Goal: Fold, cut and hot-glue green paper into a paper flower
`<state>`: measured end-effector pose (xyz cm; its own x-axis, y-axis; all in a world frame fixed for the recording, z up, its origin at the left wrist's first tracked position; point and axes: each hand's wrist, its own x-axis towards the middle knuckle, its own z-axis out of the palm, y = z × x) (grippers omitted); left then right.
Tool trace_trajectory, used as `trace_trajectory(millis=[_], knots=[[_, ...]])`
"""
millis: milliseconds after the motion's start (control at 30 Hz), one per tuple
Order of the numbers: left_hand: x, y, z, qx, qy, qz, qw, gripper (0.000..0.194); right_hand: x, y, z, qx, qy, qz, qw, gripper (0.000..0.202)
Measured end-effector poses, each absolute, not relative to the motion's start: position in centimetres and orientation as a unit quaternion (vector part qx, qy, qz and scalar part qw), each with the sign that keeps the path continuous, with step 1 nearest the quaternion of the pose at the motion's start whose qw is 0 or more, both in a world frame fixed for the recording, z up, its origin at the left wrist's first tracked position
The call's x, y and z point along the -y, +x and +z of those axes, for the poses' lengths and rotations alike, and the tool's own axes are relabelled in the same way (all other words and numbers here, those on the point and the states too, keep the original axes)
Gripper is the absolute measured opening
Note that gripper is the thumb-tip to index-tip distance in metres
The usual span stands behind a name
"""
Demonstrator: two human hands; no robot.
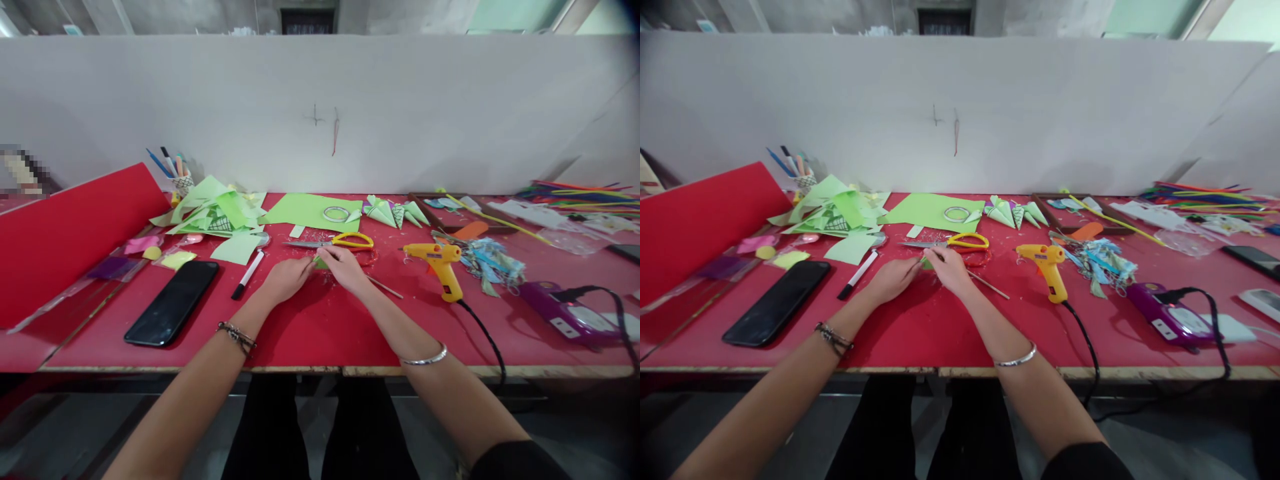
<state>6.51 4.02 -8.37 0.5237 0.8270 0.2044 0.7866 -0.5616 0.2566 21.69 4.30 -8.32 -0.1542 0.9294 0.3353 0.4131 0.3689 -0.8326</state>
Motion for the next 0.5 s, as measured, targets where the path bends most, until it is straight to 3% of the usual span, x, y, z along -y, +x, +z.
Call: trace_trajectory(millis=[333, 500], knots=[[-4.4, 6.5, -8.1, -0.431, 0.808, 0.343, 0.21, 0.034, -3.5, 21.3, -7.5, 0.678, -0.437, 0.405, 0.431, 0.022], [-4.4, 6.6, -8.0, -0.428, 0.76, 0.381, 0.306, 0.035, -3.2, 21.3, -7.2, 0.659, -0.386, 0.475, 0.438, 0.026]])
